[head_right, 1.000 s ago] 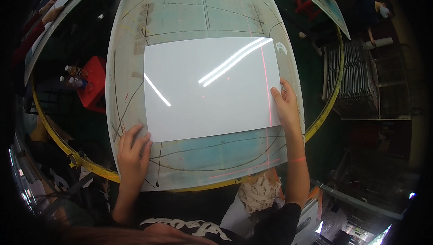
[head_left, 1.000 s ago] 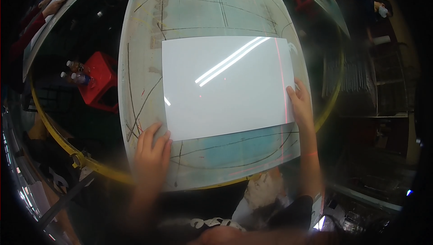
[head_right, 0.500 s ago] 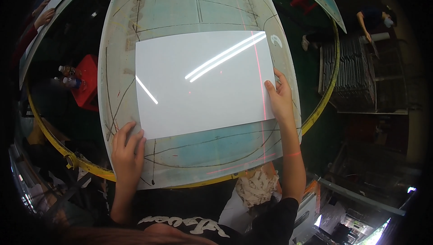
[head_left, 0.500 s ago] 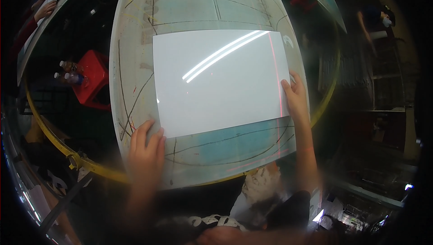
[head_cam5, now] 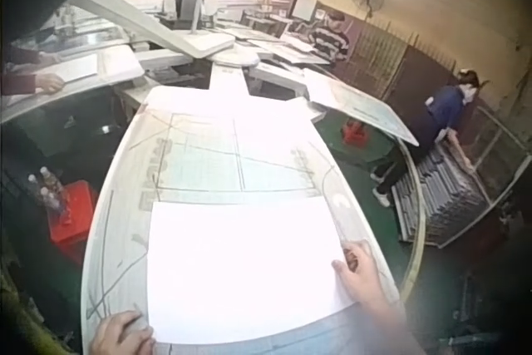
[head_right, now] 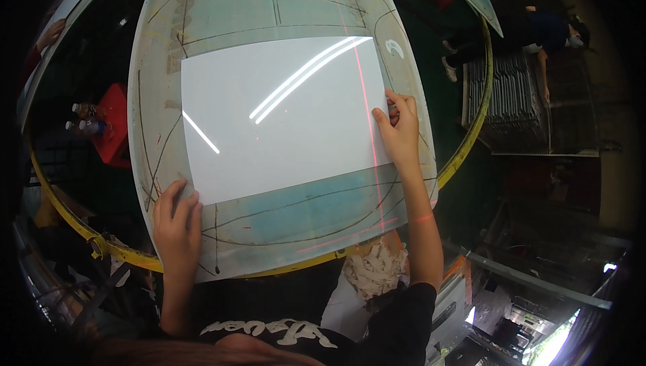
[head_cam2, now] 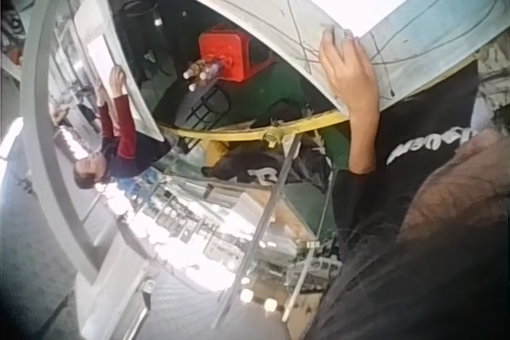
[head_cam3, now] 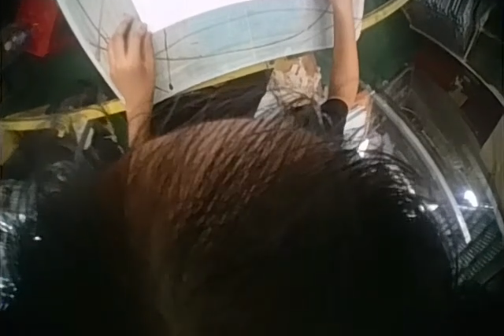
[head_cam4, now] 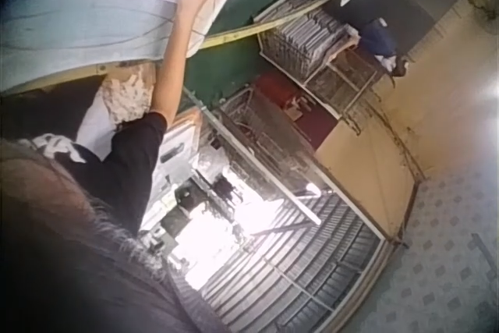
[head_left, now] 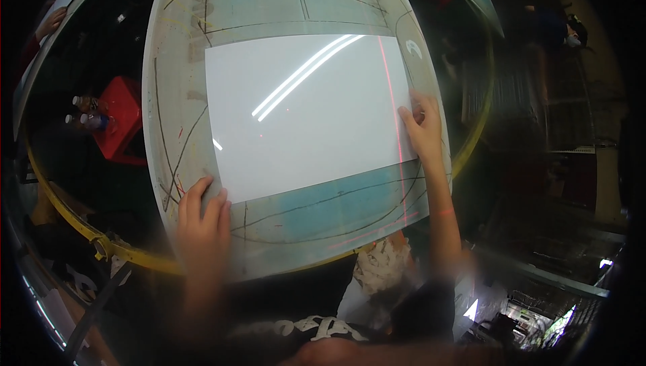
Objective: Manually aligning white paper sheets onto a rotating screen printing machine platen using a laser guide.
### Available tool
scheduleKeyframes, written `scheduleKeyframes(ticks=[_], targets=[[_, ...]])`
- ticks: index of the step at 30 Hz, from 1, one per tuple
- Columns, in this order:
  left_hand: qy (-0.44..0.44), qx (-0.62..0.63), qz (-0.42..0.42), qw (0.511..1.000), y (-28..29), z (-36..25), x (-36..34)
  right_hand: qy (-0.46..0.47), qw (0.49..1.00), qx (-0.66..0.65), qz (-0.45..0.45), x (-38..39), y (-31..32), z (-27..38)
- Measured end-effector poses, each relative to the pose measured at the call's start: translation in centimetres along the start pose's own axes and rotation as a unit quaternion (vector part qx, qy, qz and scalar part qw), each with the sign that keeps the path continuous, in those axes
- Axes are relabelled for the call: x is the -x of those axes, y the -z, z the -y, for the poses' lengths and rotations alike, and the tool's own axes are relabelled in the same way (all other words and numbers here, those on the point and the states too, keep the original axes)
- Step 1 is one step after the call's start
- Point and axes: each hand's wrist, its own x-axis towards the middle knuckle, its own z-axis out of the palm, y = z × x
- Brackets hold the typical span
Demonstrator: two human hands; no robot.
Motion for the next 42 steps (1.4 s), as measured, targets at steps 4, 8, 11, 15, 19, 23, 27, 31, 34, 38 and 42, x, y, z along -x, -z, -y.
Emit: scheduleKeyframes(ticks=[4,8,11,15,19,23,27,31,34,38,42], targets=[[-0.006,-0.004,0.002,1.0,-0.5,-0.1,-0.2,0.012,1.0,0.004,-0.001,0.1,0.0,-0.9],[-0.005,-0.011,-0.003,1.0,0.3,0.1,-0.1,0.021,1.0,-0.005,0.008,-0.2,-0.5,-0.4],[-0.004,-0.021,0.004,1.0,-0.2,0.2,-0.1,0.024,1.0,0.012,0.013,-0.1,-0.4,-0.6],[-0.005,-0.02,0.009,1.0,-0.2,0.2,-0.1,0.027,0.999,0.026,0.017,0.1,-0.4,-0.6],[-0.007,-0.032,0.007,0.999,0.4,0.1,0.1,0.027,0.999,0.024,0.021,0.1,-0.4,-0.1],[-0.005,-0.023,0.016,1.0,-0.4,0.1,-0.1,0.028,0.999,0.032,0.018,0.4,-0.2,-0.9],[0.001,-0.03,0.013,0.999,0.2,-0.2,-0.2,0.038,0.998,0.042,0.022,0.2,-0.4,-0.3],[-0.016,-0.028,0.006,0.999,0.3,-0.4,-0.4,0.054,0.996,0.066,0.02,0.1,-0.5,-0.2],[-0.022,-0.035,0.002,0.999,0.4,0.0,-0.2,0.011,0.999,0.049,0.022,0.1,-0.9,1.2],[-0.052,-0.037,0.007,0.998,0.5,0.6,0.8,0.094,0.981,0.154,0.068,-0.9,0.0,0.1],[-0.118,-0.128,-0.006,0.985,0.6,0.8,2.6,0.118,0.974,0.193,0.024,0.8,0.2,0.5]])
